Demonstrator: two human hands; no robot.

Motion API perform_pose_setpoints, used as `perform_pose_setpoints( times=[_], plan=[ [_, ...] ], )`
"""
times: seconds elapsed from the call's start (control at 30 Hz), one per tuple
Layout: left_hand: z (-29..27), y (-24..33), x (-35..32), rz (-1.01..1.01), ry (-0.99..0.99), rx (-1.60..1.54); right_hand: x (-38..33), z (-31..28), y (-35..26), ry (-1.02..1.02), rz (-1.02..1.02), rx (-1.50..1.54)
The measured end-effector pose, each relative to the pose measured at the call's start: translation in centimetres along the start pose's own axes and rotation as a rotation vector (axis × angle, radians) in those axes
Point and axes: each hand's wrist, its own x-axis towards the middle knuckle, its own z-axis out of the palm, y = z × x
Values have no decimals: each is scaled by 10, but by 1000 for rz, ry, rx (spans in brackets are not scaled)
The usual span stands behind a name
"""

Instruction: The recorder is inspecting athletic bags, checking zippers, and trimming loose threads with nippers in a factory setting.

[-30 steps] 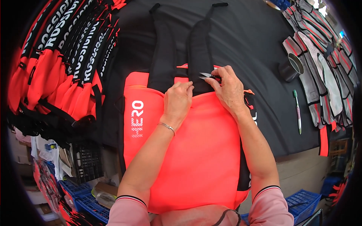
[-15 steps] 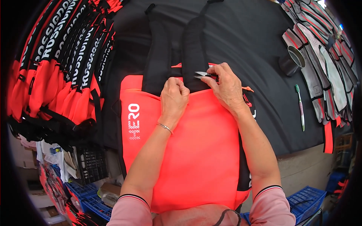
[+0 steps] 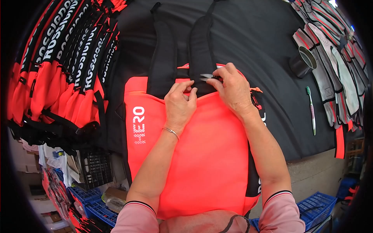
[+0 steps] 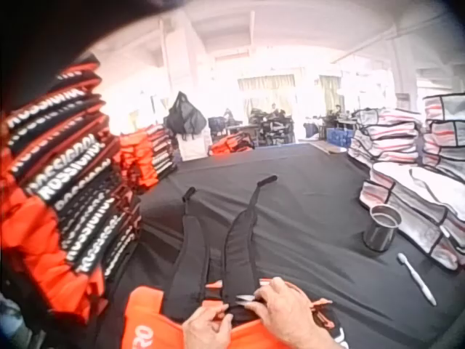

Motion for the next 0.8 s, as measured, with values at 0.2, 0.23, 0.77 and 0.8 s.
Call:
perform_pose_setpoints(
  times=[0.2, 0.23, 0.77, 0.8],
  plan=[
    [8, -19, 7, 218, 41, 143, 3, -2, 0, 24, 139, 117],
    [9, -21, 9, 286, 76, 190, 3, -1, 1, 33, 118, 110],
    [13, -14, 5, 143, 114, 238, 0, 10, -6, -10, -173, -26],
    [13, -14, 5, 134, 120, 234, 0, 11, -7, -19, -187, -40]
  ],
)
